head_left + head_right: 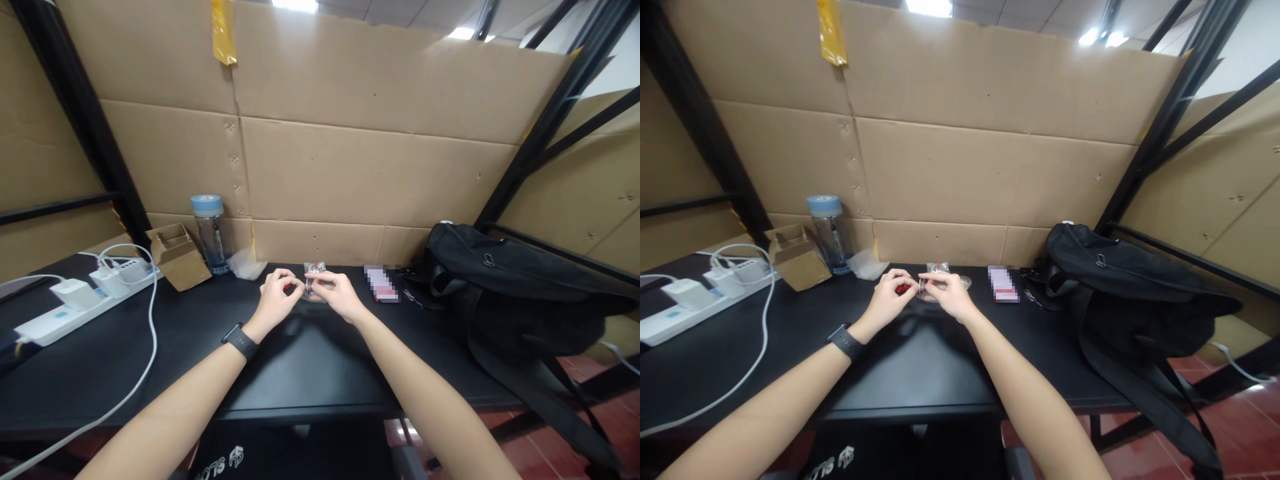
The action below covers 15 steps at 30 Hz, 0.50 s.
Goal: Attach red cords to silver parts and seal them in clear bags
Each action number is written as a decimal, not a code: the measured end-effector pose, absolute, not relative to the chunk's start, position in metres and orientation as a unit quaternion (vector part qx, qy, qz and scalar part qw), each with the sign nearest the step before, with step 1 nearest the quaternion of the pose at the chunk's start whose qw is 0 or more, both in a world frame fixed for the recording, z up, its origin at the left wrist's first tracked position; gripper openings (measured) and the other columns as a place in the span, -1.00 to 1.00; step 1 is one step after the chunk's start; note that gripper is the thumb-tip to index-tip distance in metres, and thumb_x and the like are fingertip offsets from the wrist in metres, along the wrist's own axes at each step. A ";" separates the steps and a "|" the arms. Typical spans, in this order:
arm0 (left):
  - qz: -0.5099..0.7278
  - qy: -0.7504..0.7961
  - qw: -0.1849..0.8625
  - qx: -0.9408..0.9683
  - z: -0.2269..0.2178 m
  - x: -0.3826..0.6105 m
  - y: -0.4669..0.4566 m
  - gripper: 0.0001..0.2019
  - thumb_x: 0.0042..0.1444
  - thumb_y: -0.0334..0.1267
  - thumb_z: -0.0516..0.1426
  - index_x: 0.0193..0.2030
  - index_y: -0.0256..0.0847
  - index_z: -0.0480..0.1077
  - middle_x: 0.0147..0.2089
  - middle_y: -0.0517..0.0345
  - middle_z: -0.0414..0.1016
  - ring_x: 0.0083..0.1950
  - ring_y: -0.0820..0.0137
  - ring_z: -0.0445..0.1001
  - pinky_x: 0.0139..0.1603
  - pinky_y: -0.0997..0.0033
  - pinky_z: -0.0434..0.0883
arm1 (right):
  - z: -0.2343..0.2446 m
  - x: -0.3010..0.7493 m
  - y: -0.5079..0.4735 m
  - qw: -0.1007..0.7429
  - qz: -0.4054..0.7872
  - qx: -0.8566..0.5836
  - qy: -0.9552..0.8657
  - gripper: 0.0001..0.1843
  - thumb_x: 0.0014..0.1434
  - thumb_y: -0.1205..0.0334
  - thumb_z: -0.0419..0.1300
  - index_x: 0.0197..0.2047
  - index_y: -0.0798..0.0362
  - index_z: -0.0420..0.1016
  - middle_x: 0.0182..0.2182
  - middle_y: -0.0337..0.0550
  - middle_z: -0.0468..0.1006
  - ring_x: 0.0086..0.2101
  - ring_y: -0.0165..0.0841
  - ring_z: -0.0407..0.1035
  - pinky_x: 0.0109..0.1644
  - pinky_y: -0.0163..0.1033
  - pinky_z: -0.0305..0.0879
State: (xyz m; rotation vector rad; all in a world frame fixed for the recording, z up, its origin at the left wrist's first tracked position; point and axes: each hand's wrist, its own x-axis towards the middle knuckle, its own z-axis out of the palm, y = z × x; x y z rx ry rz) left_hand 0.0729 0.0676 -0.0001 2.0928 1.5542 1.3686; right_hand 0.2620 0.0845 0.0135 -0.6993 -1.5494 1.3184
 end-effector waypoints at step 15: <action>0.342 0.507 0.107 0.784 -0.012 0.069 0.075 -0.72 0.38 -0.09 -0.06 -0.02 -0.04 0.44 0.04 0.10 0.50 0.13 0.22 0.42 0.17 0.08 0.26 | 0.021 0.276 0.091 0.449 0.430 -0.339 -0.706 -0.45 -0.08 0.11 0.48 0.02 0.03 0.61 0.10 0.00 0.51 -0.11 -0.24 0.55 -0.03 -0.17 0.51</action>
